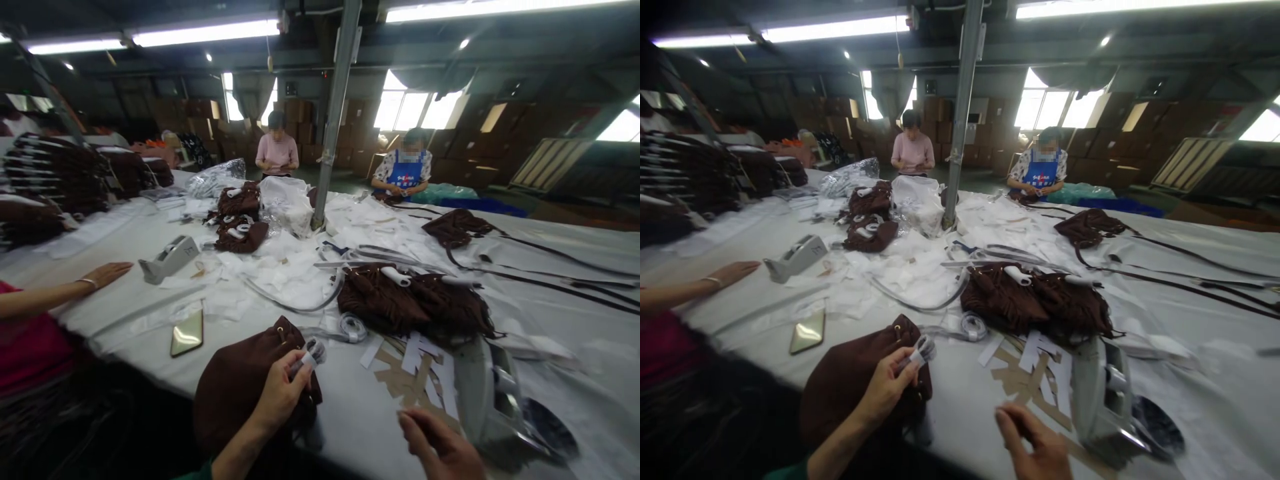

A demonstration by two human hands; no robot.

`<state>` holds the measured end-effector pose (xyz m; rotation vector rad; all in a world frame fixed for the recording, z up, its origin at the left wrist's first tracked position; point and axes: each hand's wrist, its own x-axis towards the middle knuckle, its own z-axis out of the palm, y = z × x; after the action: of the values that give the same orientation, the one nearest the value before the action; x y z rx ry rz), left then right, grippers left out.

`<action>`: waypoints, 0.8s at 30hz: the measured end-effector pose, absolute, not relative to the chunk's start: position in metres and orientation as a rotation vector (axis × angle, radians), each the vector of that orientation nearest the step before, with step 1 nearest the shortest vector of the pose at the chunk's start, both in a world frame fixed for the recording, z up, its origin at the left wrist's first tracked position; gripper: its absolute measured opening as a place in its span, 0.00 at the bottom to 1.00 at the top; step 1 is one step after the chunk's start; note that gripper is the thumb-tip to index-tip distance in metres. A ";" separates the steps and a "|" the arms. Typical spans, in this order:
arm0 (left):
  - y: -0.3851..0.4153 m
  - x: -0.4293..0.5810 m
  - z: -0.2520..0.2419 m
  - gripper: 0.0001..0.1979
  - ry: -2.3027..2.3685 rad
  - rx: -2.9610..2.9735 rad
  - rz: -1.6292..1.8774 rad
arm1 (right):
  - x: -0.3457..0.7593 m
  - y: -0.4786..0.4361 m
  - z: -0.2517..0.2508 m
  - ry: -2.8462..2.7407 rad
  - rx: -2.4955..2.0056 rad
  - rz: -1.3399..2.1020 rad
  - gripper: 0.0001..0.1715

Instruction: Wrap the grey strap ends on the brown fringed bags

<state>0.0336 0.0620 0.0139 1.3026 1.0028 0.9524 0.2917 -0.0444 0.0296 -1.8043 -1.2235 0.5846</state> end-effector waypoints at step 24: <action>0.055 0.036 0.025 0.13 1.134 1.589 1.050 | 0.190 0.021 0.061 -1.591 -1.439 0.951 0.24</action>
<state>0.0355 0.0548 0.0253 1.5890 1.1338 1.0500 0.1903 0.0208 0.0611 -1.4386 -1.5912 0.9509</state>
